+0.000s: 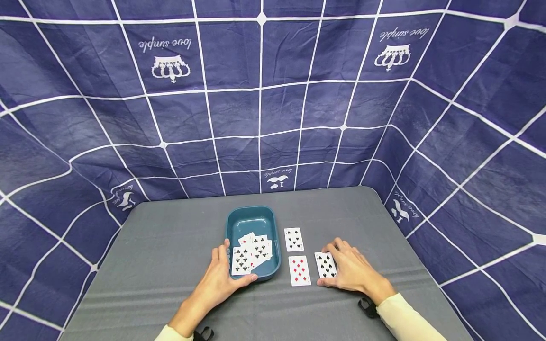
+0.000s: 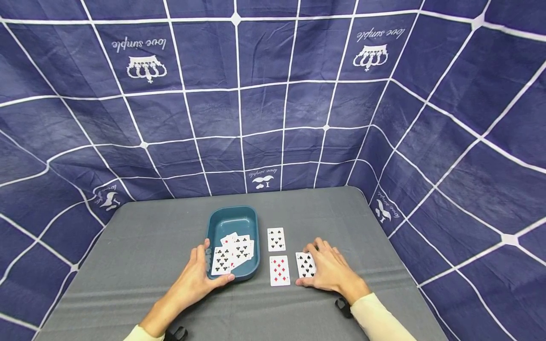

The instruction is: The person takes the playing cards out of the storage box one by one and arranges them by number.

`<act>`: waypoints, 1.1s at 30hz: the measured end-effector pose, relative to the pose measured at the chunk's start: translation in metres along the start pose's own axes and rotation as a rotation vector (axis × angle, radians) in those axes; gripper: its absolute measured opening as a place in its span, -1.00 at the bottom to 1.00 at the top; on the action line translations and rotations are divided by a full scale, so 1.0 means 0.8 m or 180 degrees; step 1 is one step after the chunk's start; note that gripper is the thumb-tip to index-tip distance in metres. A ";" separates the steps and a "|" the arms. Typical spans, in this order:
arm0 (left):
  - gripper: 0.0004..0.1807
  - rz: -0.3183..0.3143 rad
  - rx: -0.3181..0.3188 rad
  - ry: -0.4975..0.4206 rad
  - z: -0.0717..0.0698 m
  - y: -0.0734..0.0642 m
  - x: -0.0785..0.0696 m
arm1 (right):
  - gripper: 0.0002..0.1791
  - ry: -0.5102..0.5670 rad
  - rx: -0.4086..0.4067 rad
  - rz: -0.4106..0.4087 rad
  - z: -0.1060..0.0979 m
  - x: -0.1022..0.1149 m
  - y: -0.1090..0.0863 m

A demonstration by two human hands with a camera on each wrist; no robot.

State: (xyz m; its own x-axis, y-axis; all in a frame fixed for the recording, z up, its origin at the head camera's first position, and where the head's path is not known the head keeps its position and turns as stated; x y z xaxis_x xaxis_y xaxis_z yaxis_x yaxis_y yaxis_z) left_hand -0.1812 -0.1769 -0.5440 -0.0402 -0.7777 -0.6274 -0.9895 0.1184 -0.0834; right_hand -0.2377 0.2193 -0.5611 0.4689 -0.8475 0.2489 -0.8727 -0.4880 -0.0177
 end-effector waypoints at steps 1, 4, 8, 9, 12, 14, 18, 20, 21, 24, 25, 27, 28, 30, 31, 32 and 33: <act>0.57 -0.0001 0.0003 -0.0004 0.000 0.000 0.000 | -0.08 -0.0012 0.0003 0.0004 0.001 0.001 0.000; 0.57 0.0000 0.0000 -0.0008 0.000 0.000 0.000 | -0.08 -0.0035 -0.0008 0.0000 0.001 0.004 -0.001; 0.57 0.0011 -0.0016 0.0006 0.000 0.001 0.000 | -0.07 -0.0057 -0.0030 -0.0010 0.000 0.005 0.000; 0.57 0.0013 -0.0016 0.0008 0.000 0.001 0.000 | -0.07 -0.0067 -0.0028 -0.0011 0.001 0.005 0.000; 0.58 0.0020 -0.0013 0.0021 0.001 0.000 0.001 | -0.05 -0.0089 -0.0011 -0.0003 0.002 0.005 0.000; 0.59 0.0021 -0.0011 0.0032 0.002 0.000 0.001 | -0.04 -0.0100 0.0000 0.0000 0.003 0.004 0.000; 0.59 0.0019 -0.0002 0.0030 0.002 0.000 0.001 | -0.04 -0.0109 -0.0006 -0.0011 0.004 0.005 0.000; 0.59 0.0009 0.0004 0.0025 0.001 0.000 0.001 | -0.05 -0.0103 -0.0008 -0.0013 0.003 0.006 0.000; 0.59 0.0004 0.0012 0.0023 0.001 0.000 0.001 | -0.05 -0.0096 -0.0005 -0.0013 0.003 0.006 0.000; 0.60 -0.0007 0.0032 0.0021 0.000 0.000 0.000 | -0.05 -0.0085 0.0008 -0.0009 0.001 0.007 0.000; 0.60 -0.0008 0.0035 0.0016 0.000 0.000 0.000 | -0.05 -0.0082 0.0010 -0.0003 0.001 0.007 0.001; 0.61 0.0004 0.0032 0.0016 -0.001 0.000 -0.001 | -0.04 -0.0075 0.0016 0.0011 0.000 0.007 0.001; 0.60 0.0005 0.0025 0.0012 -0.002 0.000 -0.001 | -0.03 -0.0070 0.0020 0.0018 -0.001 0.007 0.002; 0.60 0.0000 0.0018 0.0011 -0.002 -0.001 -0.002 | -0.02 -0.0050 0.0033 0.0037 -0.002 0.006 0.002; 0.60 -0.0005 0.0016 0.0008 -0.002 -0.001 -0.001 | -0.01 -0.0034 0.0045 0.0049 -0.002 0.005 0.003; 0.60 -0.0008 0.0017 0.0008 -0.002 -0.001 -0.001 | 0.00 -0.0024 0.0058 0.0057 -0.002 0.005 0.003; 0.61 -0.0015 0.0018 0.0001 -0.001 -0.001 -0.001 | 0.01 -0.0013 0.0064 0.0067 -0.002 0.005 0.003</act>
Point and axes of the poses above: each hand's wrist, its own y-axis towards the middle knuckle, its own z-axis out of the palm, x = y × z, the point moved 4 cm from there along y, towards the middle knuckle, and after that the axes turned 10 degrees about x, right-handed, at the moved point
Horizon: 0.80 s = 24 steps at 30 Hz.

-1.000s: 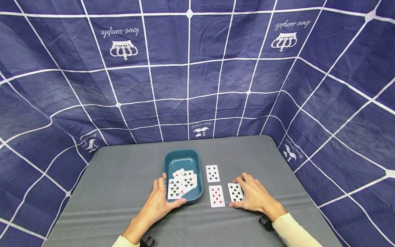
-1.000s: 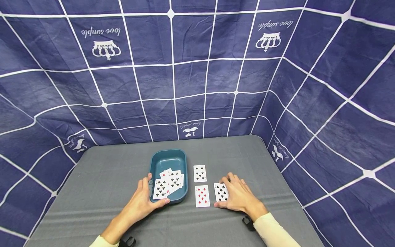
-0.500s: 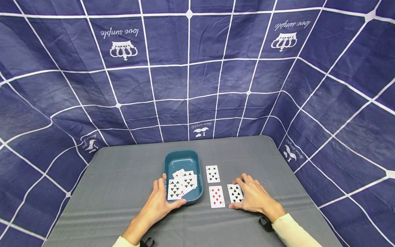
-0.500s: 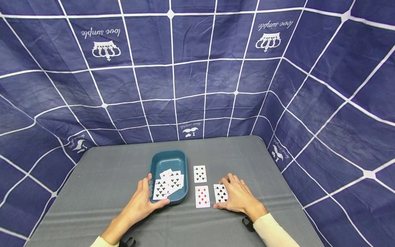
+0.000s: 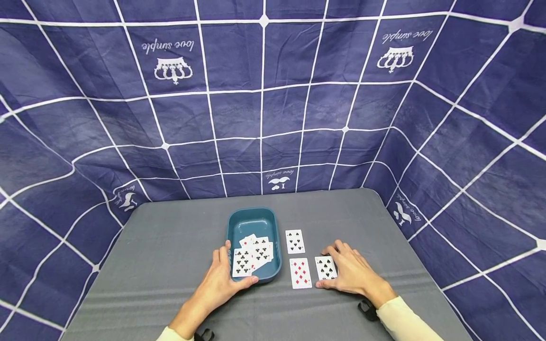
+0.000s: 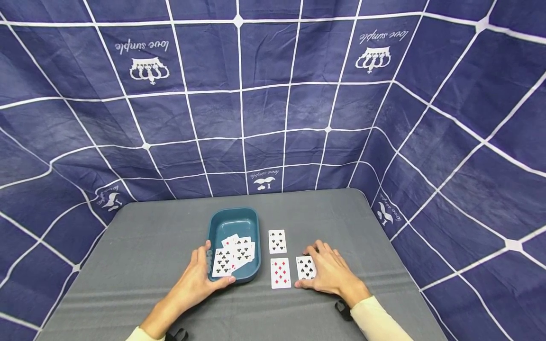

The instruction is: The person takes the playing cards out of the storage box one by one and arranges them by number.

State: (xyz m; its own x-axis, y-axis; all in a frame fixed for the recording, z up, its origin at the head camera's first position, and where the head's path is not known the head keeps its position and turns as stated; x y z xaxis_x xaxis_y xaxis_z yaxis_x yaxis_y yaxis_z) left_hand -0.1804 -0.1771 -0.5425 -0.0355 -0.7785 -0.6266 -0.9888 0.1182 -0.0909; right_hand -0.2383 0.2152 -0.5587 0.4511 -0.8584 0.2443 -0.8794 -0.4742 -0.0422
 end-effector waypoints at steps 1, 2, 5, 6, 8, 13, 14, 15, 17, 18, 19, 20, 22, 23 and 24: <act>0.61 -0.0008 0.0006 -0.0002 0.000 0.000 0.000 | 0.01 0.0009 0.0006 0.0010 0.000 0.000 0.000; 0.61 -0.0008 0.0010 -0.0002 0.001 0.000 0.000 | 0.01 0.0007 0.0005 0.0017 0.000 0.000 0.000; 0.61 0.0002 0.0005 -0.0004 0.001 0.000 0.000 | -0.01 -0.0014 -0.0034 0.0003 -0.001 0.003 0.002; 0.61 -0.0003 0.0007 -0.0005 0.001 -0.001 0.000 | -0.02 -0.0025 -0.0056 -0.0014 -0.002 0.004 0.003; 0.61 -0.0016 0.0013 -0.0005 0.001 -0.002 -0.001 | -0.05 -0.0067 -0.0106 -0.0075 -0.003 0.008 0.005; 0.62 -0.0034 0.0031 -0.0006 0.001 -0.004 -0.002 | -0.11 -0.0195 -0.0250 -0.0214 -0.011 0.020 0.013; 0.62 -0.0029 0.0030 -0.0001 0.001 -0.005 -0.002 | -0.11 -0.0217 -0.0276 -0.0236 -0.013 0.023 0.016; 0.63 -0.0029 0.0028 0.0005 0.002 -0.005 -0.002 | -0.12 -0.0228 -0.0293 -0.0255 -0.015 0.025 0.018; 0.63 -0.0027 0.0020 0.0018 0.002 -0.005 -0.002 | -0.14 -0.0236 -0.0314 -0.0294 -0.020 0.030 0.023; 0.63 -0.0026 0.0020 0.0021 0.002 -0.005 -0.001 | -0.15 -0.0228 -0.0323 -0.0311 -0.023 0.033 0.025; 0.63 -0.0017 0.0014 0.0022 0.002 -0.005 -0.001 | -0.16 -0.0219 -0.0326 -0.0331 -0.026 0.036 0.028; 0.63 -0.0014 0.0008 0.0018 0.002 -0.004 -0.001 | -0.17 -0.0212 -0.0330 -0.0347 -0.029 0.039 0.031; 0.63 -0.0007 0.0000 0.0007 0.002 -0.004 -0.001 | -0.19 -0.0197 -0.0317 -0.0366 -0.034 0.046 0.036; 0.63 -0.0006 -0.0001 0.0001 0.002 -0.004 0.000 | -0.20 -0.0210 -0.0315 -0.0381 -0.036 0.050 0.039; 0.63 -0.0003 -0.0001 0.0000 0.002 -0.004 0.000 | -0.21 -0.0205 -0.0303 -0.0391 -0.038 0.054 0.042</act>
Point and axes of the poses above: each hand's wrist, its own y-axis towards the middle knuckle, its own z-axis out of the palm, x = y × z, the point moved 4 cm from there along y, towards the middle knuckle, and after that the axes turned 10 degrees about x, right-handed, at the moved point
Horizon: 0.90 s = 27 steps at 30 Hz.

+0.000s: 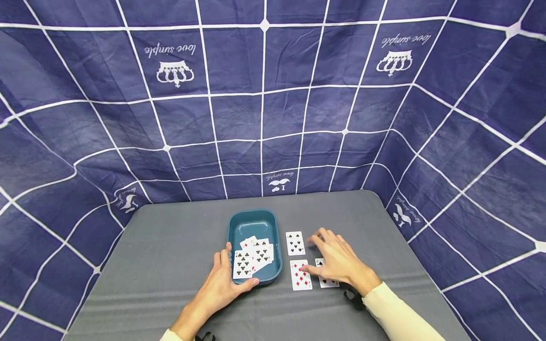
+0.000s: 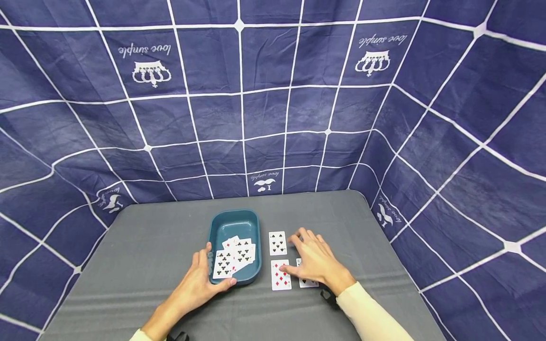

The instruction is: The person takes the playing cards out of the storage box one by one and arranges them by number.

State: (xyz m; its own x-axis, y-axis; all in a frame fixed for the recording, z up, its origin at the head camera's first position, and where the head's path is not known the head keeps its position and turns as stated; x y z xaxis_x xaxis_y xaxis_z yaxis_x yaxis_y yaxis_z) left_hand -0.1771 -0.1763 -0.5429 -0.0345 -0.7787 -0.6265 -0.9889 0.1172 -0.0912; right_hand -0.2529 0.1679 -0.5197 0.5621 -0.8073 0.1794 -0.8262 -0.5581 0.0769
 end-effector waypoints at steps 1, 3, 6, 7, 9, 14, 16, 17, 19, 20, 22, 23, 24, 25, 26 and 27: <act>0.63 0.0002 0.0002 0.0002 -0.001 0.000 0.000 | -0.21 0.0004 0.0018 -0.0009 -0.002 0.004 0.004; 0.64 -0.0004 0.0007 0.0011 -0.003 0.001 -0.001 | -0.20 -0.0018 0.0041 -0.0040 -0.004 0.011 0.014; 0.64 -0.0008 0.0000 0.0014 -0.003 0.002 -0.002 | -0.20 0.0019 0.0064 -0.0126 -0.007 0.023 0.029; 0.64 -0.0013 -0.0003 0.0009 -0.002 0.002 -0.001 | -0.19 0.0029 0.0060 -0.0170 -0.008 0.027 0.034; 0.64 -0.0013 -0.0009 -0.0001 0.000 0.001 -0.001 | -0.20 0.0047 0.0063 -0.0251 -0.010 0.036 0.042; 0.64 0.0018 0.0034 -0.0037 0.007 0.001 0.001 | -0.21 0.0057 0.0124 -0.0421 -0.014 0.056 0.063; 0.64 0.0011 0.0042 -0.0037 0.009 0.001 0.001 | -0.22 0.0088 0.0170 -0.0484 -0.014 0.064 0.072; 0.64 -0.0003 0.0038 -0.0038 0.010 0.000 0.001 | -0.23 0.0106 0.0197 -0.0516 -0.014 0.067 0.076; 0.63 -0.0016 0.0027 -0.0031 0.010 0.000 0.002 | -0.24 0.0141 0.0287 -0.0554 -0.013 0.075 0.084; 0.63 -0.0009 0.0018 -0.0015 0.010 0.000 0.002 | -0.24 0.0152 0.0326 -0.0568 -0.013 0.079 0.088; 0.63 -0.0009 0.0019 -0.0013 0.010 0.000 0.003 | -0.22 0.0156 0.0405 -0.0593 -0.013 0.086 0.095; 0.63 -0.0013 0.0025 -0.0008 0.010 0.000 0.003 | -0.21 0.0147 0.0440 -0.0608 -0.013 0.090 0.100; 0.63 -0.0004 0.0022 -0.0010 0.011 0.000 0.004 | -0.20 0.0131 0.0474 -0.0622 -0.014 0.094 0.104; 0.63 -0.0012 0.0028 -0.0013 0.011 0.000 0.004 | -0.18 0.0111 0.0500 -0.0642 -0.014 0.098 0.109; 0.63 -0.0010 0.0025 -0.0014 0.011 0.001 0.004 | -0.17 0.0094 0.0527 -0.0662 -0.015 0.102 0.114; 0.63 -0.0019 0.0032 -0.0022 0.011 0.001 0.004 | -0.17 0.0072 0.0558 -0.0693 -0.016 0.107 0.118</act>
Point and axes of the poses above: each hand's wrist, its own y-axis towards the middle knuckle, its own z-axis out of the palm, x = y × z, the point moved 4 cm from there along y, towards the middle knuckle, and after that the axes turned 10 degrees about x, right-handed, at the moved point
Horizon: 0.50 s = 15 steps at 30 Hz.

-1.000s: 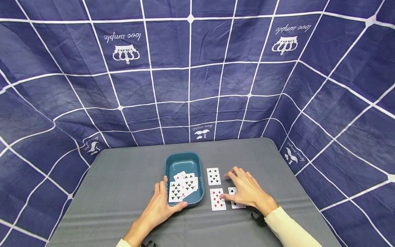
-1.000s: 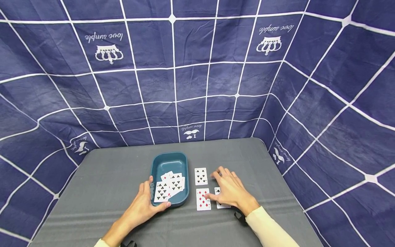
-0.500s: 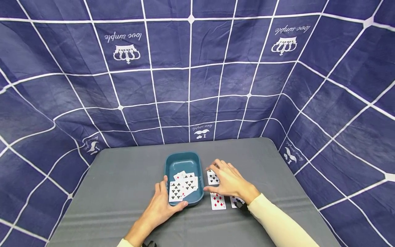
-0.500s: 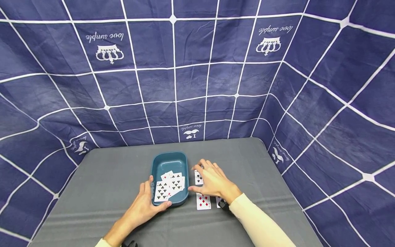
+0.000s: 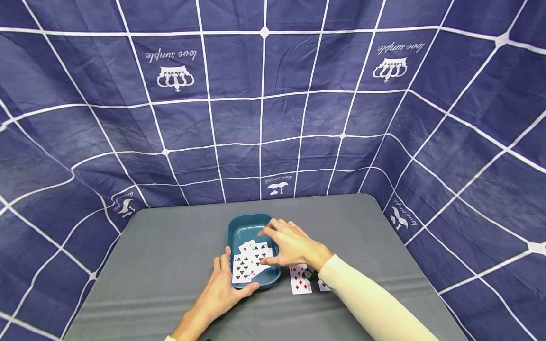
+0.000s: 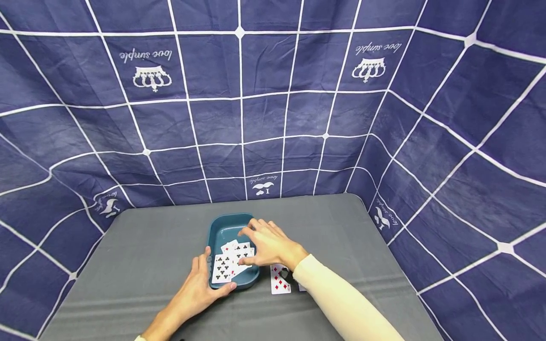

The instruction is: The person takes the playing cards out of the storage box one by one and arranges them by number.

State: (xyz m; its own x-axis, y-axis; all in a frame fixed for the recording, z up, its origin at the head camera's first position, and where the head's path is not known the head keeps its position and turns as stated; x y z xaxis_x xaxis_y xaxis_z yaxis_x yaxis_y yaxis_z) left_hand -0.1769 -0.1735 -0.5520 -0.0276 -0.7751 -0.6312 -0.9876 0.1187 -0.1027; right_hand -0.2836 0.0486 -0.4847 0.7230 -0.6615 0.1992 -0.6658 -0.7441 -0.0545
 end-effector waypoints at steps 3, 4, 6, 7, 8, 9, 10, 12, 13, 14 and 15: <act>0.63 0.0003 -0.0002 -0.0015 0.000 -0.001 0.001 | -0.15 -0.0048 0.0108 -0.0080 -0.002 0.012 0.015; 0.63 0.0006 -0.0001 -0.0017 0.000 -0.001 0.002 | -0.14 -0.0052 0.0153 -0.0107 -0.002 0.016 0.020; 0.63 0.0010 0.0000 -0.0021 0.000 -0.001 0.002 | -0.12 -0.0054 0.0263 -0.0175 0.002 0.023 0.029; 0.63 0.0007 -0.0002 -0.0023 0.000 -0.002 0.002 | -0.11 -0.0057 0.0318 -0.0204 0.004 0.027 0.034; 0.63 0.0016 -0.0011 -0.0027 0.000 -0.002 0.002 | -0.09 -0.0062 0.0376 -0.0224 0.007 0.029 0.039; 0.63 0.0019 -0.0015 -0.0033 -0.001 -0.002 0.002 | -0.08 -0.0073 0.0426 -0.0239 0.010 0.032 0.043; 0.63 0.0021 -0.0015 -0.0040 -0.001 -0.002 0.002 | -0.07 -0.0087 0.0482 -0.0254 0.012 0.034 0.046; 0.62 0.0042 -0.0026 -0.0069 -0.002 -0.003 0.002 | -0.04 -0.0132 0.0603 -0.0271 0.018 0.039 0.053; 0.61 0.0050 -0.0022 -0.0089 -0.002 -0.002 0.002 | -0.03 -0.0159 0.0671 -0.0268 0.020 0.040 0.056; 0.60 0.0059 -0.0018 -0.0103 -0.003 -0.002 0.002 | -0.03 -0.0182 0.0731 -0.0262 0.022 0.042 0.058; 0.60 0.0055 -0.0006 -0.0116 -0.003 -0.001 0.002 | -0.02 -0.0205 0.0795 -0.0249 0.024 0.044 0.061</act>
State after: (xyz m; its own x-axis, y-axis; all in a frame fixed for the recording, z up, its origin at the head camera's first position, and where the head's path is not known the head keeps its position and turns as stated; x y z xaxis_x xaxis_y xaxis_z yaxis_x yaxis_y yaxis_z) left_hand -0.1762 -0.1761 -0.5509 -0.0391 -0.7497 -0.6606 -0.9873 0.1307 -0.0900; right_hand -0.2873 -0.0125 -0.4994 0.7860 -0.5998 0.1502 -0.5472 -0.7878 -0.2827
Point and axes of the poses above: each hand's wrist, its own y-axis towards the middle knuckle, its own z-axis out of the palm, x = y × z, the point moved 4 cm from there along y, towards the middle knuckle, and after that the axes turned 10 degrees about x, right-handed, at the moved point
